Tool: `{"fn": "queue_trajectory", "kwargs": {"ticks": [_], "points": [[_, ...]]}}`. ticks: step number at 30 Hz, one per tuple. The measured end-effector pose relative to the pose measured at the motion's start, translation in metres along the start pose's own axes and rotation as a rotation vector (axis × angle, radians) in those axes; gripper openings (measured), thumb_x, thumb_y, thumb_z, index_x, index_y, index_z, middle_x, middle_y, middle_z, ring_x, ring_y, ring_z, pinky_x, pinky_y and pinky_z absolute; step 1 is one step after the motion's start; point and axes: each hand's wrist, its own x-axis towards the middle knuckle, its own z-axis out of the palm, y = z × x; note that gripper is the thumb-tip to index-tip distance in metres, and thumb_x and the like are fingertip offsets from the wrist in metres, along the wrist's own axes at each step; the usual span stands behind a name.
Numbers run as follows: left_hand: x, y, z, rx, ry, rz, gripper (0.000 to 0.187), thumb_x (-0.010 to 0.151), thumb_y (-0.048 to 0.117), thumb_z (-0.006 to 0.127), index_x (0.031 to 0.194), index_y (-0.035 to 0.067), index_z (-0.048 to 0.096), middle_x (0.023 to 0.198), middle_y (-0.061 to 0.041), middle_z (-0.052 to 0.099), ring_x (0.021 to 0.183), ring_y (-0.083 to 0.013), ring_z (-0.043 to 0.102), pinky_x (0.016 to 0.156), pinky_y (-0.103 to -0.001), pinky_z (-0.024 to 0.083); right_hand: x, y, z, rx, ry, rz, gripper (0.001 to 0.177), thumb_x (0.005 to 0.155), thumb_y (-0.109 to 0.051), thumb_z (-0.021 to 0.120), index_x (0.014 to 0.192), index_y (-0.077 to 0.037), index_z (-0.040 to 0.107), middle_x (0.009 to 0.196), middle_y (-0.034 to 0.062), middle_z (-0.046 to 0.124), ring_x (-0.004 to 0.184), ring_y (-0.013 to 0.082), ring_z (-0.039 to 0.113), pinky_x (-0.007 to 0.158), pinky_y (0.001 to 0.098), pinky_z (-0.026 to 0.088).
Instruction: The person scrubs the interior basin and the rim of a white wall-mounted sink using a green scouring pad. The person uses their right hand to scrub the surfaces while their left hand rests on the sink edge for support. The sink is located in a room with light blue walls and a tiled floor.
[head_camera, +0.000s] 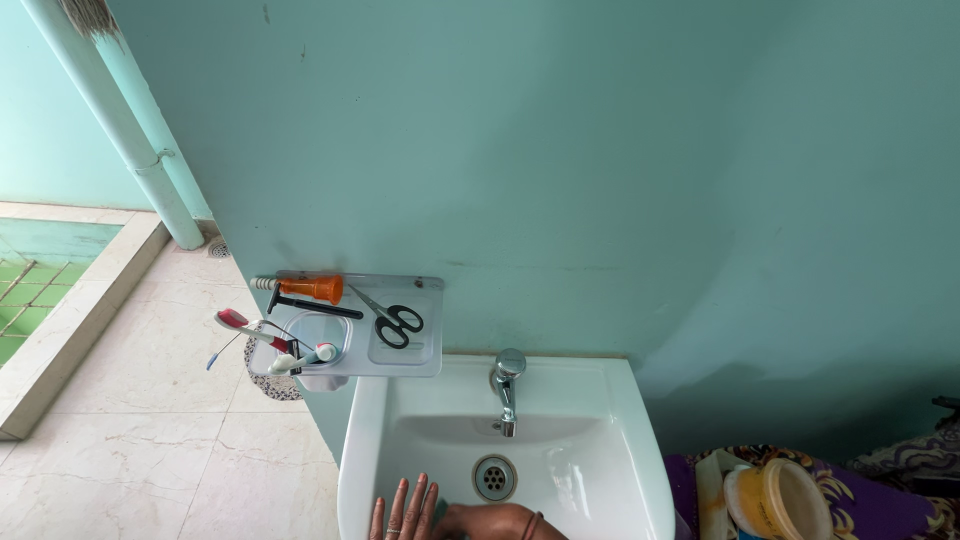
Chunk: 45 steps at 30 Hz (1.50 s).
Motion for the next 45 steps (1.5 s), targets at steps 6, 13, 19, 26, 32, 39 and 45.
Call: {"fn": "queue_trajectory", "kwargs": {"ticks": [6, 13, 19, 26, 32, 39, 45], "points": [[0.008, -0.004, 0.000, 0.050, -0.031, 0.054, 0.047, 0.104, 0.044, 0.035, 0.143, 0.023, 0.053, 0.155, -0.001, 0.046, 0.141, -0.0247, 0.044, 0.113, -0.063, 0.035, -0.001, -0.012, 0.000, 0.041, 0.104, 0.019, 0.068, 0.093, -0.020, 0.068, 0.154, -0.009, 0.038, 0.157, 0.0191, 0.037, 0.144, 0.0383, 0.043, 0.118, 0.0443, 0.040], [0.018, -0.002, -0.003, 0.047, -0.033, -0.020, 0.045, 0.101, 0.046, 0.038, 0.139, 0.030, 0.055, 0.152, 0.004, 0.048, 0.135, -0.0219, 0.048, 0.109, -0.063, 0.035, 0.019, -0.017, -0.007, 0.064, 0.234, 0.006, 0.067, 0.096, -0.022, 0.068, 0.153, -0.009, 0.038, 0.156, 0.0199, 0.037, 0.145, 0.0390, 0.043, 0.119, 0.0444, 0.039], [0.014, -0.009, 0.019, 0.215, 0.146, 0.079, 0.042, 0.103, 0.045, 0.046, 0.141, 0.030, 0.057, 0.151, 0.006, 0.052, 0.131, -0.0205, 0.053, 0.105, -0.059, 0.041, 0.040, -0.017, -0.018, 0.075, 0.335, 0.065, 0.065, 0.099, -0.025, 0.068, 0.153, -0.009, 0.037, 0.155, 0.0206, 0.037, 0.146, 0.0396, 0.042, 0.120, 0.0445, 0.038], [0.005, -0.009, 0.027, 0.120, -0.001, 0.042, 0.039, 0.098, 0.046, 0.052, 0.133, 0.033, 0.061, 0.144, 0.007, 0.058, 0.125, -0.0197, 0.057, 0.102, -0.060, 0.041, 0.039, -0.047, -0.039, 0.124, 0.372, 0.297, 0.062, 0.093, -0.021, 0.063, 0.151, -0.014, 0.041, 0.157, 0.0161, 0.034, 0.141, 0.0377, 0.047, 0.114, 0.0425, 0.044], [-0.001, -0.007, 0.007, 0.178, 0.015, 0.068, 0.041, 0.104, 0.039, 0.048, 0.141, 0.026, 0.059, 0.151, 0.003, 0.054, 0.135, -0.0213, 0.053, 0.108, -0.056, 0.040, 0.018, -0.040, -0.028, 0.097, 0.204, 0.210, 0.068, 0.094, -0.022, 0.065, 0.154, -0.010, 0.037, 0.157, 0.0167, 0.038, 0.141, 0.0378, 0.048, 0.116, 0.0432, 0.043], [-0.021, 0.003, -0.005, -0.007, -0.122, -0.041, 0.091, 0.093, 0.084, 0.005, 0.151, 0.024, 0.041, 0.160, -0.002, 0.037, 0.148, -0.0234, 0.031, 0.122, -0.057, 0.019, -0.019, -0.047, -0.013, 0.136, -0.034, 0.067, 0.052, 0.103, -0.035, 0.062, 0.149, -0.012, 0.054, 0.149, 0.0212, 0.051, 0.138, 0.0351, 0.050, 0.112, 0.0456, 0.044], [-0.022, 0.001, -0.010, -0.084, -0.232, -0.040, 0.089, 0.092, 0.080, 0.004, 0.153, 0.022, 0.033, 0.162, -0.004, 0.028, 0.149, -0.0250, 0.021, 0.121, -0.058, 0.010, -0.018, -0.033, -0.006, 0.074, -0.230, 0.087, 0.045, 0.101, -0.033, 0.060, 0.134, -0.002, 0.061, 0.131, 0.0235, 0.064, 0.123, 0.0351, 0.060, 0.102, 0.0443, 0.048]]}}
